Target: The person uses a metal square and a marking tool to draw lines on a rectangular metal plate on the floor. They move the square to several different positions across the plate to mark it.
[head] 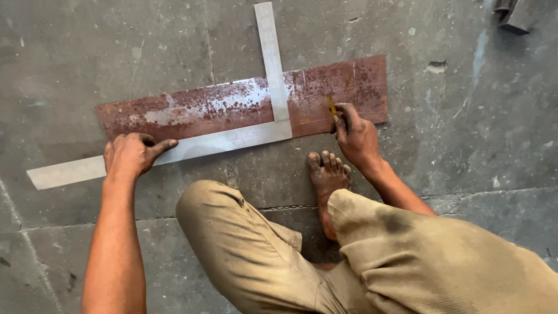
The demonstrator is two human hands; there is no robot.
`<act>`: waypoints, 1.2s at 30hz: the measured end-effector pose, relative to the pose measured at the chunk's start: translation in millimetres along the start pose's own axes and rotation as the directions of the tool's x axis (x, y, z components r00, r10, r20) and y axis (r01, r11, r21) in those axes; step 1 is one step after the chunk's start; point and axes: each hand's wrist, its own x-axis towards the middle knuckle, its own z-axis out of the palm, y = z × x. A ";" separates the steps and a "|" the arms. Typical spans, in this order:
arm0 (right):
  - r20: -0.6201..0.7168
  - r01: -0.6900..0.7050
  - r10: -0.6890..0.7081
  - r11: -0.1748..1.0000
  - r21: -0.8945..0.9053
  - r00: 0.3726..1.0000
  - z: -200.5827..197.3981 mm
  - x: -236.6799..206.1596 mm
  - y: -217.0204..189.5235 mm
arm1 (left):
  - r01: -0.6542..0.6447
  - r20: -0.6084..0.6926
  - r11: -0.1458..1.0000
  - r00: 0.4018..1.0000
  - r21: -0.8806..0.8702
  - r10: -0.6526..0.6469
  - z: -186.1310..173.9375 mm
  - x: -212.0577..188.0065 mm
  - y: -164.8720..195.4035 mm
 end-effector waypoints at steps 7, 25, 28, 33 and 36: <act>0.089 0.002 0.011 0.991 -0.137 0.996 22.9 -6.9 2.4 | -0.038 -0.073 0.998 0.997 -0.048 0.034 11.3 2.4 -6.6; 0.118 0.157 -0.125 0.937 -0.312 0.985 82.8 57.0 -8.4 | -0.060 0.001 0.997 0.998 0.055 0.060 19.7 16.3 -6.2; 0.234 0.155 -0.078 0.931 -0.330 0.969 68.3 -9.3 -11.7 | -0.054 -0.061 0.997 0.996 0.061 0.058 20.9 19.0 -5.6; 0.363 0.154 -0.043 0.948 -0.280 0.931 43.2 -27.1 -14.7 | 0.006 -0.007 1.000 1.000 0.012 -0.006 16.5 18.6 -2.5; 0.158 0.210 -0.172 0.941 -0.266 0.972 54.1 47.7 -17.0 | 0.006 0.013 1.000 1.000 0.022 -0.007 14.8 17.6 -2.0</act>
